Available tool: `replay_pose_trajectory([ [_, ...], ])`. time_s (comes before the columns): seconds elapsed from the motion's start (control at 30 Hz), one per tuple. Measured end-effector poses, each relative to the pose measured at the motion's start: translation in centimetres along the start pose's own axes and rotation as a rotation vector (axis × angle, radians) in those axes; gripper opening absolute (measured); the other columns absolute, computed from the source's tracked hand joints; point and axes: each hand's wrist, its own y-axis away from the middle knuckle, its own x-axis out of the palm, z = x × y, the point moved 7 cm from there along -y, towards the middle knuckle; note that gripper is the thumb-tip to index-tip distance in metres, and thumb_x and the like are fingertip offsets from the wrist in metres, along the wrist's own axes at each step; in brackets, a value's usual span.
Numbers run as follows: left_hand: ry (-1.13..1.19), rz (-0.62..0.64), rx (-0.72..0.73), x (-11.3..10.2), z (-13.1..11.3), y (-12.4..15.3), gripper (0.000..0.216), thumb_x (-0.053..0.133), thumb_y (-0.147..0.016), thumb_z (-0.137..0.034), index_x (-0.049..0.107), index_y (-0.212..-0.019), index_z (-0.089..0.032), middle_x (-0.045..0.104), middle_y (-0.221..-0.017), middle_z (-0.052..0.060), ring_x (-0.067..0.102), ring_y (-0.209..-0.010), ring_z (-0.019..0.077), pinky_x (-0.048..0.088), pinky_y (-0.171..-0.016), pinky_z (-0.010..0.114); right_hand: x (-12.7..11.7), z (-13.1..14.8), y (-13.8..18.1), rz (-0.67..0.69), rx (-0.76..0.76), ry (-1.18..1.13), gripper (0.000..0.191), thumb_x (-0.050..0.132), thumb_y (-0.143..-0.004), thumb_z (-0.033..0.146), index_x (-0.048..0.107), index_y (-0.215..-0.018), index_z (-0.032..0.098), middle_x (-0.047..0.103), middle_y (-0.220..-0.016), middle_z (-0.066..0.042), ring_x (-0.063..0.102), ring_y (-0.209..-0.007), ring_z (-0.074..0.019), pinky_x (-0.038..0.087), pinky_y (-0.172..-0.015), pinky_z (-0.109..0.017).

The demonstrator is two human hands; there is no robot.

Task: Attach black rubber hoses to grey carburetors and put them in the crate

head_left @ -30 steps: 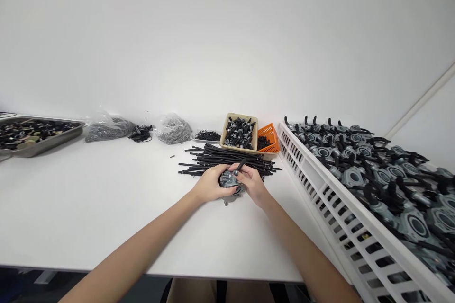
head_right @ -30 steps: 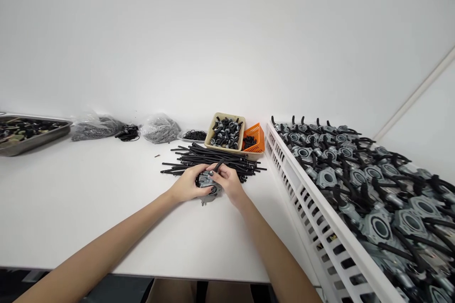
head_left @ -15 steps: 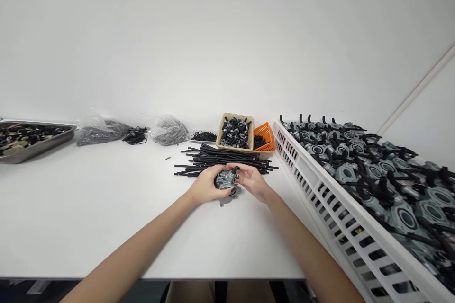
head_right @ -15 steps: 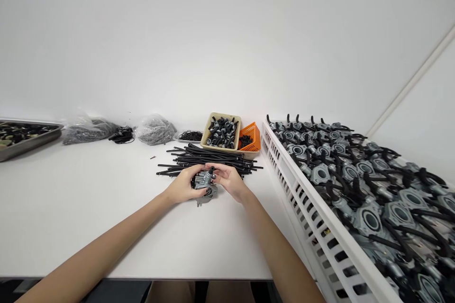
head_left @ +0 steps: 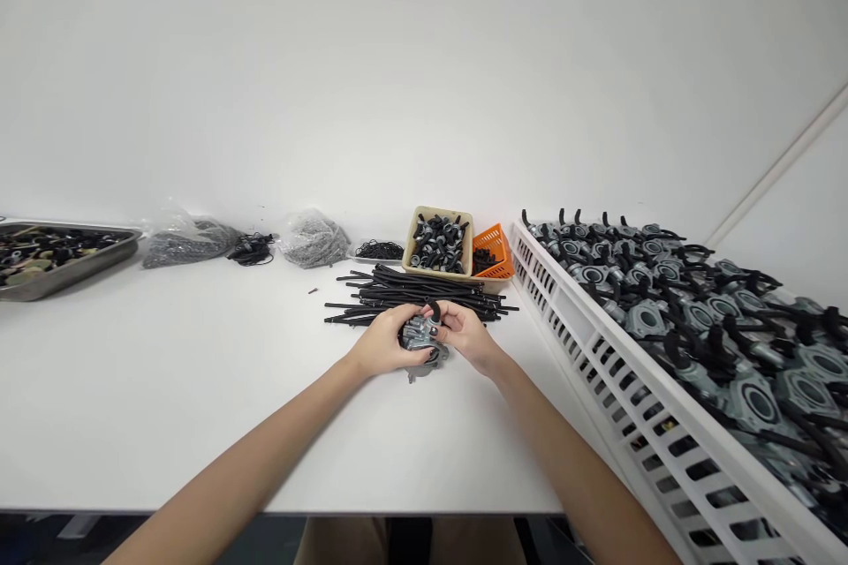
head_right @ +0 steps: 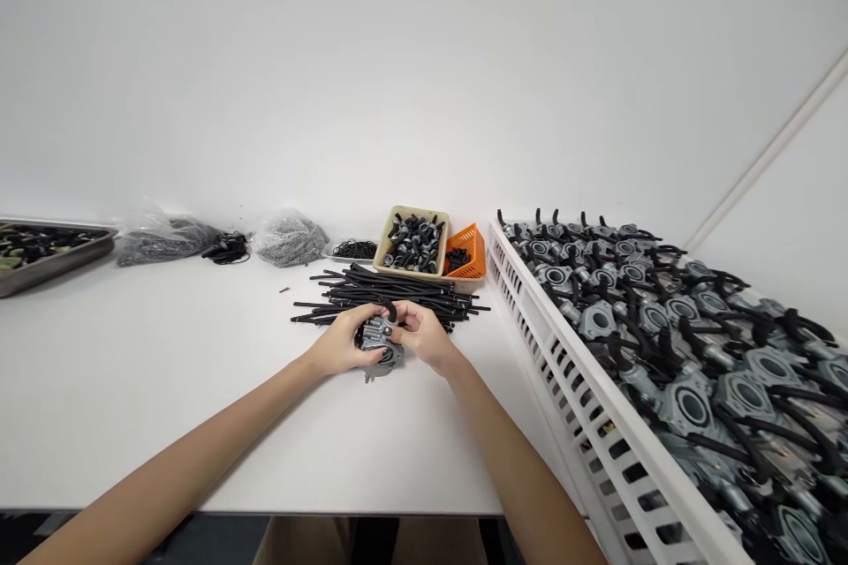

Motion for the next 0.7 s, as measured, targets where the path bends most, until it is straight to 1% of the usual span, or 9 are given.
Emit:
replay_pose_trajectory([
  [0.07, 0.010, -0.014, -0.013, -0.1, 0.1, 0.0, 0.036, 0.068, -0.068, -0.027, 0.060, -0.101, -0.016, 0.067, -0.089, 0.003, 0.063, -0.079, 0.0191, 0.049, -0.074, 0.028, 0.2, 0.1, 0.1, 0.042, 0.013, 0.007, 0.030, 0.076, -0.075, 0.043, 0.069, -0.094, 0.022, 0.062, -0.102, -0.005, 0.057, -0.096, -0.0191, 0.046, -0.085, -0.031],
  [0.13, 0.015, -0.018, -0.024, -0.1, 0.1, -0.1, 0.036, 0.068, -0.068, -0.027, 0.061, -0.101, -0.016, 0.068, -0.090, 0.003, 0.063, -0.081, 0.0197, 0.049, -0.075, 0.028, 0.3, 0.2, 0.1, 0.053, 0.007, 0.042, 0.029, 0.072, -0.079, 0.046, 0.071, -0.096, 0.022, 0.060, -0.104, -0.006, 0.057, -0.095, -0.0190, 0.047, -0.081, -0.030],
  [0.2, 0.028, -0.017, -0.026, -0.1, 0.2, -0.1, 0.037, 0.068, -0.068, -0.026, 0.062, -0.103, -0.016, 0.069, -0.094, 0.004, 0.064, -0.085, 0.0207, 0.049, -0.078, 0.029, 0.1, 0.4, 0.1, 0.018, -0.016, 0.086, 0.029, 0.073, -0.078, 0.046, 0.072, -0.092, 0.021, 0.057, -0.103, -0.006, 0.057, -0.094, -0.0186, 0.047, -0.080, -0.029],
  [0.27, 0.047, -0.018, -0.025, -0.1, 0.3, 0.0, 0.040, 0.068, -0.068, -0.025, 0.063, -0.106, -0.016, 0.070, -0.100, 0.005, 0.065, -0.089, 0.0215, 0.050, -0.082, 0.030, 0.1, 0.4, 0.0, -0.029, -0.035, 0.113, 0.030, 0.075, -0.075, 0.047, 0.072, -0.088, 0.020, 0.055, -0.101, -0.005, 0.056, -0.094, -0.0183, 0.048, -0.082, -0.029],
  [0.4, 0.060, -0.030, -0.025, -0.2, 0.6, 0.1, 0.042, 0.069, -0.067, -0.024, 0.064, -0.107, -0.015, 0.071, -0.102, 0.006, 0.066, -0.091, 0.0221, 0.050, -0.085, 0.030, 0.1, 0.2, 0.0, -0.100, -0.040, 0.115, 0.033, 0.077, -0.072, 0.049, 0.070, -0.085, 0.020, 0.053, -0.100, -0.004, 0.057, -0.093, -0.0178, 0.048, -0.086, -0.031],
  [0.5, 0.070, -0.023, -0.022, -0.2, 0.7, 0.1, 0.043, 0.070, -0.067, -0.024, 0.064, -0.108, -0.015, 0.071, -0.103, 0.006, 0.066, -0.092, 0.0224, 0.050, -0.085, 0.031, 0.3, 0.0, 0.1, -0.099, -0.001, 0.096, 0.032, 0.078, -0.071, 0.047, 0.069, -0.086, 0.019, 0.056, -0.093, -0.003, 0.058, -0.089, -0.0168, 0.048, -0.084, -0.031],
  [0.57, 0.075, -0.017, -0.025, -0.1, 0.8, 0.1, 0.045, 0.070, -0.067, -0.024, 0.064, -0.111, -0.015, 0.071, -0.104, 0.007, 0.066, -0.093, 0.0229, 0.050, -0.086, 0.031, 0.2, -0.2, 0.1, -0.099, 0.027, 0.053, 0.033, 0.078, -0.072, 0.046, 0.067, -0.088, 0.020, 0.059, -0.089, -0.002, 0.058, -0.086, -0.0163, 0.048, -0.080, -0.030],
  [0.63, 0.079, -0.007, -0.030, 0.0, 0.9, 0.1, 0.047, 0.070, -0.067, -0.025, 0.064, -0.113, -0.015, 0.071, -0.106, 0.007, 0.066, -0.095, 0.0237, 0.050, -0.087, 0.032, -0.3, -0.2, 0.1, -0.138, 0.036, 0.007, 0.034, 0.077, -0.072, 0.046, 0.066, -0.092, 0.021, 0.062, -0.091, -0.002, 0.059, -0.083, -0.0161, 0.049, -0.076, -0.029],
  [0.7, 0.084, 0.014, -0.034, 0.1, 1.1, 0.1, 0.048, 0.071, -0.067, -0.026, 0.064, -0.114, -0.016, 0.070, -0.108, 0.007, 0.066, -0.097, 0.0244, 0.049, -0.088, 0.033, -0.8, 0.0, 0.0, -0.181, 0.011, 0.003, 0.034, 0.077, -0.071, 0.047, 0.065, -0.092, 0.022, 0.064, -0.093, -0.003, 0.059, -0.081, -0.0158, 0.050, -0.074, -0.030],
])
